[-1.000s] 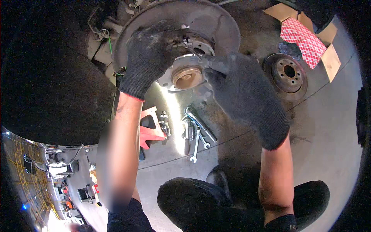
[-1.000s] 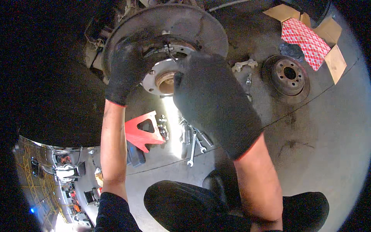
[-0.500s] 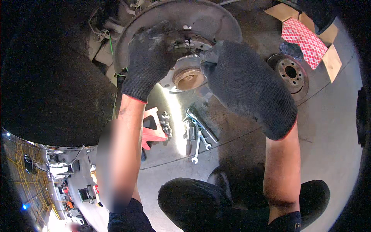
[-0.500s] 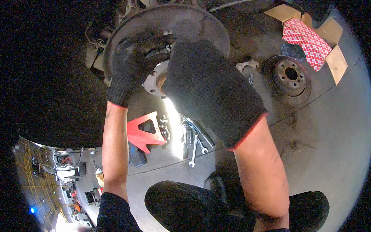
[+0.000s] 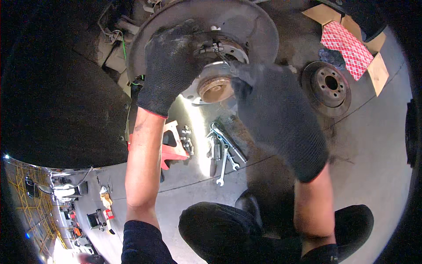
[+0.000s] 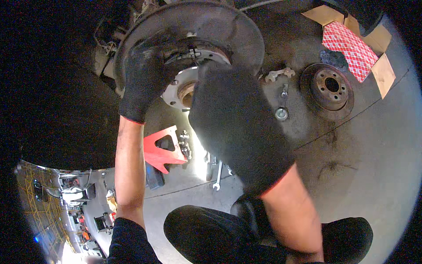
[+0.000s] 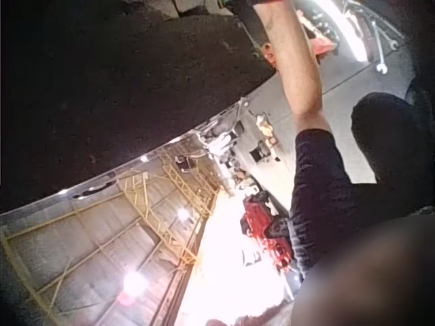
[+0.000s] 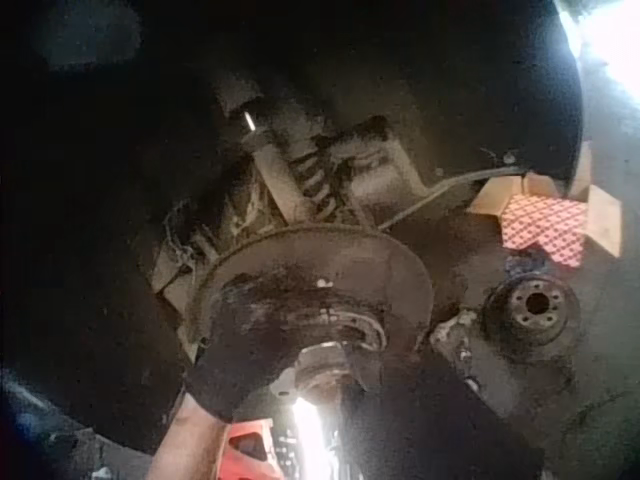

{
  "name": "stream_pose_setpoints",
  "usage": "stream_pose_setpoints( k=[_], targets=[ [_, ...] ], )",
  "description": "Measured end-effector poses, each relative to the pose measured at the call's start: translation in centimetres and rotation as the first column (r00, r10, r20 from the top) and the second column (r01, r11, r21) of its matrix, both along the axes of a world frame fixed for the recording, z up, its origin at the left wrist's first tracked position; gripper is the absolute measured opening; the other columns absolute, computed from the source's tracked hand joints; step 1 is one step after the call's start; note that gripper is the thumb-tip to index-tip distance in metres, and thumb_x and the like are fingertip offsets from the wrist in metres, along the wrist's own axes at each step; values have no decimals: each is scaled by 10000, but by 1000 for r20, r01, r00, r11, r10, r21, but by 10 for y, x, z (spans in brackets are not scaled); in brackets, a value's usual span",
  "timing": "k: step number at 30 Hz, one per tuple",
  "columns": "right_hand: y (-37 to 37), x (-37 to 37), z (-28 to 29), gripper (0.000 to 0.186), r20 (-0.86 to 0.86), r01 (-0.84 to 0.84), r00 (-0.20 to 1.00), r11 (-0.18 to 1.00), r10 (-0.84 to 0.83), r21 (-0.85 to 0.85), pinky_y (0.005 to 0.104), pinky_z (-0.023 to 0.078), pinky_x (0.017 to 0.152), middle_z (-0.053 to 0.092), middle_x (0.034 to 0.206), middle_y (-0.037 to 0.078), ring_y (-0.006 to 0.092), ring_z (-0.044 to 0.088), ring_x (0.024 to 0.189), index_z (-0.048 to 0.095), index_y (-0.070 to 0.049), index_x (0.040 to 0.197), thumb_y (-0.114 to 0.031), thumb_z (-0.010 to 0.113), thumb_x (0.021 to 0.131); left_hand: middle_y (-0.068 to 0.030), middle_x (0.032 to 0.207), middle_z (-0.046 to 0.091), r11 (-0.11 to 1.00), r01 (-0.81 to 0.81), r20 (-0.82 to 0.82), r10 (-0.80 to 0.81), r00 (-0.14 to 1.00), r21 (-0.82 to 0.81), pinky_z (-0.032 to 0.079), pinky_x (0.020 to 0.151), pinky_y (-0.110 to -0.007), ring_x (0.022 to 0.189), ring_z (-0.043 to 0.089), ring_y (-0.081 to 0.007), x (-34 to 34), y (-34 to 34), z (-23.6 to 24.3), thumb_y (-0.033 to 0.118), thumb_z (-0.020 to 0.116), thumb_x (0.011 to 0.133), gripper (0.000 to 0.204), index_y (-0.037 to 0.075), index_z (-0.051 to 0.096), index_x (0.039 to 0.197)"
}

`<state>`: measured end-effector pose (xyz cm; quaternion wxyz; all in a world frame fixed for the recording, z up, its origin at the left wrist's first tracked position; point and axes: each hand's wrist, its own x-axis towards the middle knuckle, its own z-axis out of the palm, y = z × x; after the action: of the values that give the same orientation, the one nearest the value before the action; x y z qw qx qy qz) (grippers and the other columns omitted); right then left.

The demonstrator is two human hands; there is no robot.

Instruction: The recorder is cleaning and inspecting the rear brake rotor and parking brake assembly of a vehicle.

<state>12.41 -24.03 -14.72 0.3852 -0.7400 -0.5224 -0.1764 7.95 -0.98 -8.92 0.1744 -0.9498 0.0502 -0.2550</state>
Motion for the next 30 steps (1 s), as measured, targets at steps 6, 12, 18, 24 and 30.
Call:
stream_pose_setpoints(
  k=[6, 12, 18, 24, 30],
  targets=[
    [13, -16, -3, 182, -370, 63, 929, 993, -23, 97, 510, 525, 663, 647, 765, 253, 426, 663, 711, 696, 16, 950, -112, 589, 876, -97, 1176, 733, 998, 62, 37, -61, 997, -28, 539, 931, -460, 1019, 708, -306, 0, -1, 1, 221, 811, 733, 329, 170, 792, 1058],
    [-10, 32, 5, 225, 323, 40, 946, 985, 17, -170, 499, 555, 771, 683, 904, 255, 403, 694, 844, 727, -22, 1002, -173, 563, 971, -121, 1196, 719, 997, -5, -18, 4, 1000, -75, 537, 935, -458, 1050, 693, -321, 1, -3, 2, 217, 831, 708, 374, 142, 782, 1071],
    [2, 35, 10, 244, 241, -64, 962, 966, 127, -251, 519, 554, 799, 686, 910, 265, 420, 694, 862, 728, -19, 978, -197, 562, 981, -111, 1183, 721, 996, 1, -3, -2, 1000, -85, 538, 934, -457, 1025, 699, -315, -1, -3, 2, 232, 837, 704, 372, 143, 786, 1061],
    [9, -9, -4, 225, -104, 70, 993, 995, -62, 74, 522, 547, 735, 683, 868, 284, 437, 694, 804, 714, 8, 1001, -177, 590, 971, -120, 1165, 722, 999, 9, 33, -8, 999, -42, 544, 912, -459, 994, 703, -325, -1, -3, 0, 233, 826, 726, 352, 149, 787, 1065],
    [22, -31, -17, 142, -621, 159, 784, 968, -4, 194, 495, 527, 672, 660, 831, 298, 468, 679, 795, 699, 26, 959, -88, 625, 920, -129, 1104, 735, 982, 133, 147, -112, 983, -138, 549, 885, -448, 978, 696, -354, -13, -9, 2, 172, 801, 786, 285, 100, 772, 1060]
  ],
)
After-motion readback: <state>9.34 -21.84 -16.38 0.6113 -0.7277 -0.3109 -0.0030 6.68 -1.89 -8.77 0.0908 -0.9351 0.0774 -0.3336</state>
